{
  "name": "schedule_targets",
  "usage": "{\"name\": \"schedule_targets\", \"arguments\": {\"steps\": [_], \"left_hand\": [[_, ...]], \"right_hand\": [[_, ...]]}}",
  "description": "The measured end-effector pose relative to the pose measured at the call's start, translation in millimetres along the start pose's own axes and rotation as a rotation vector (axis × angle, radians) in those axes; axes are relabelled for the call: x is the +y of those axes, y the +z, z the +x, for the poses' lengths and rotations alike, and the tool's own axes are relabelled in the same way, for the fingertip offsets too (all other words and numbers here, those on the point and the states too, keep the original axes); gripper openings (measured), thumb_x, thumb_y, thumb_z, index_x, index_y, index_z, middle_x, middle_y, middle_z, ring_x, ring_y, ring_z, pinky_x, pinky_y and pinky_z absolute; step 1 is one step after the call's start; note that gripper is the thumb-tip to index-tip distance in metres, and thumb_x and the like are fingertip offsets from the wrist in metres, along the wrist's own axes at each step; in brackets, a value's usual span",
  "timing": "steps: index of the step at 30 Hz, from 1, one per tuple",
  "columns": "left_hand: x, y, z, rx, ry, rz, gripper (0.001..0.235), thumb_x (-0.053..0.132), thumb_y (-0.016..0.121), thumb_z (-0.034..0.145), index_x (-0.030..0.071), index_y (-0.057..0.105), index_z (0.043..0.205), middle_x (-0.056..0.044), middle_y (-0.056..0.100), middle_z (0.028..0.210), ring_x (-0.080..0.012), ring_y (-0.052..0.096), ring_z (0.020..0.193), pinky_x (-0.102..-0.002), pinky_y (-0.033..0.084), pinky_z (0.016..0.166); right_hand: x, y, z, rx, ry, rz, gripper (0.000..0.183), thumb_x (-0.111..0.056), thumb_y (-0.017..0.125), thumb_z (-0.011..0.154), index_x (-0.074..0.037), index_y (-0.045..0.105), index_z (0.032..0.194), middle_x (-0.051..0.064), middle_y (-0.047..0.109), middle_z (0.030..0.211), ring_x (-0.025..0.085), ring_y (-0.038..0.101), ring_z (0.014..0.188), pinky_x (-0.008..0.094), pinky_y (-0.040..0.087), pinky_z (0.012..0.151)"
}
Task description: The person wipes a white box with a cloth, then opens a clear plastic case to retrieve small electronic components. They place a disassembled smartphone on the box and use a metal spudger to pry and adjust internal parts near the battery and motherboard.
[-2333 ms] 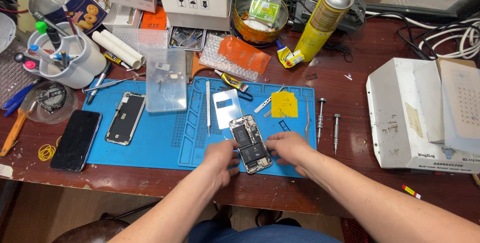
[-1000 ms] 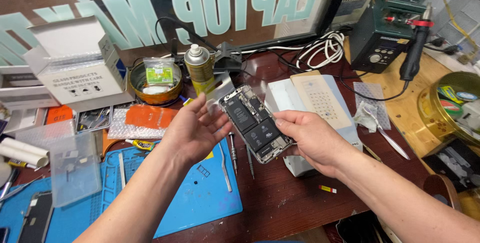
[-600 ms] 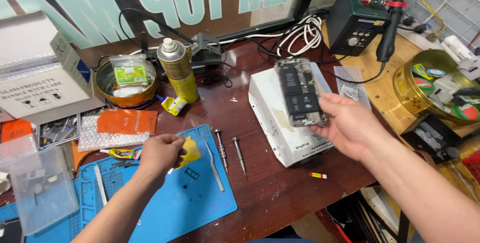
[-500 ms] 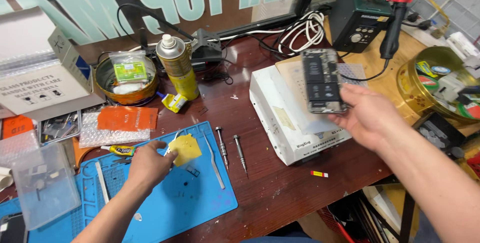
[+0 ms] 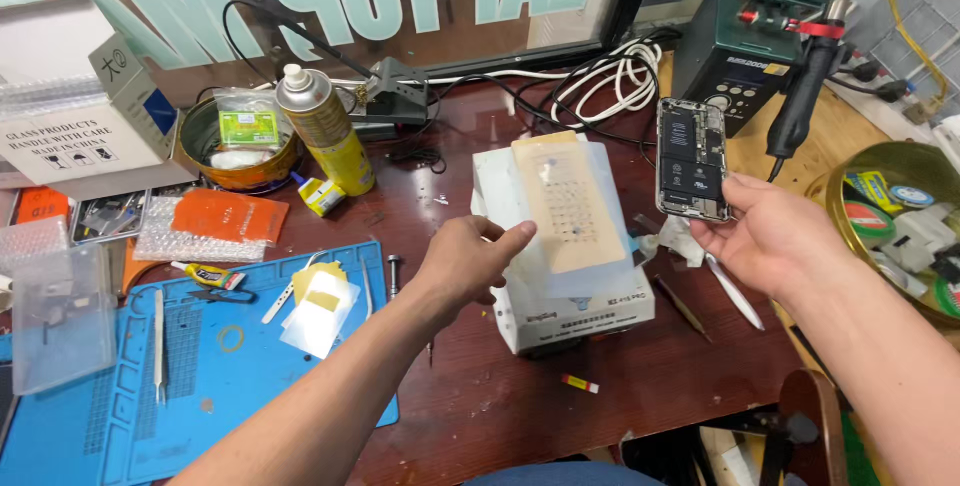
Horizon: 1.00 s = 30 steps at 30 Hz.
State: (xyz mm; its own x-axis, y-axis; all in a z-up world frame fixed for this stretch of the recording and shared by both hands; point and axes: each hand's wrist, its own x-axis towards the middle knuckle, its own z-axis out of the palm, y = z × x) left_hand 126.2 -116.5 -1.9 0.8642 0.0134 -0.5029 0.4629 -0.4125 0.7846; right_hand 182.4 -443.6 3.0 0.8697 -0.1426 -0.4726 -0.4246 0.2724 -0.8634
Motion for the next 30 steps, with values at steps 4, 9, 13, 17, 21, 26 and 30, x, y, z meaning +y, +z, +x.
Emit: {"name": "schedule_targets", "arguments": {"steps": [4, 9, 13, 17, 21, 26, 30], "left_hand": [[29, 27, 17, -0.007, -0.039, -0.003, 0.04, 0.032, 0.078, 0.086, -0.005, 0.075, 0.1, -0.015, 0.074, 0.085, -0.0215, 0.068, 0.062, -0.037, 0.058, 0.055], [50, 2, 28, 0.211, 0.116, -0.582, 0.015, 0.009, 0.065, 0.081, -0.001, 0.066, 0.091, -0.012, 0.072, 0.083, -0.0223, 0.072, 0.065, -0.039, 0.062, 0.057], [80, -36, 16, 0.221, 0.272, -0.782, 0.017, 0.006, 0.063, 0.082, -0.001, 0.065, 0.098, -0.012, 0.069, 0.095, -0.0236, 0.069, 0.082, -0.042, 0.059, 0.078], [103, -30, 6, 0.046, 0.239, -0.942, 0.021, 0.011, 0.059, 0.085, 0.001, 0.065, 0.103, -0.012, 0.07, 0.1, -0.0243, 0.07, 0.089, -0.042, 0.059, 0.086], [100, 0, 9, -0.017, 0.237, -0.811, 0.028, 0.012, 0.055, 0.081, 0.0, 0.068, 0.103, -0.014, 0.072, 0.1, -0.0242, 0.073, 0.085, -0.042, 0.061, 0.078], [61, 37, 22, 0.167, -0.109, -0.435, 0.021, 0.016, 0.066, 0.091, -0.003, 0.066, 0.098, -0.014, 0.069, 0.085, -0.0242, 0.062, 0.061, -0.039, 0.056, 0.054], [40, 40, 23, 0.204, -0.202, -0.251, 0.026, 0.022, 0.07, 0.093, -0.003, 0.066, 0.097, -0.014, 0.067, 0.078, -0.0209, 0.06, 0.056, -0.035, 0.05, 0.047]], "right_hand": [[-19, -27, 15, -0.03, 0.01, 0.008, 0.021, -0.019, 0.047, 0.108, -0.014, 0.06, 0.124, 0.0, 0.068, 0.116, 0.016, 0.063, 0.098, 0.038, 0.05, 0.088], [-35, -61, 27, -0.084, -0.024, -0.04, 0.021, -0.022, 0.047, 0.108, -0.015, 0.061, 0.122, -0.001, 0.068, 0.115, 0.014, 0.062, 0.099, 0.039, 0.05, 0.087], [-36, -79, 35, -0.103, -0.03, 0.006, 0.022, -0.022, 0.047, 0.108, -0.016, 0.062, 0.123, -0.002, 0.069, 0.115, 0.013, 0.061, 0.098, 0.036, 0.05, 0.086], [-35, -83, 42, -0.094, -0.018, 0.039, 0.022, -0.022, 0.046, 0.108, -0.016, 0.061, 0.122, -0.002, 0.068, 0.112, 0.013, 0.062, 0.095, 0.037, 0.05, 0.083], [-40, -82, 46, -0.116, -0.013, 0.053, 0.023, -0.021, 0.047, 0.107, -0.014, 0.062, 0.124, -0.001, 0.069, 0.112, 0.014, 0.062, 0.094, 0.037, 0.05, 0.082], [-42, -65, 49, -0.176, 0.009, 0.025, 0.027, -0.021, 0.049, 0.106, -0.014, 0.064, 0.127, -0.001, 0.07, 0.111, 0.014, 0.063, 0.093, 0.036, 0.051, 0.081], [-38, -27, 45, -0.332, 0.016, -0.039, 0.026, -0.02, 0.052, 0.104, -0.014, 0.063, 0.128, -0.001, 0.069, 0.111, 0.014, 0.063, 0.093, 0.036, 0.049, 0.079]]}}
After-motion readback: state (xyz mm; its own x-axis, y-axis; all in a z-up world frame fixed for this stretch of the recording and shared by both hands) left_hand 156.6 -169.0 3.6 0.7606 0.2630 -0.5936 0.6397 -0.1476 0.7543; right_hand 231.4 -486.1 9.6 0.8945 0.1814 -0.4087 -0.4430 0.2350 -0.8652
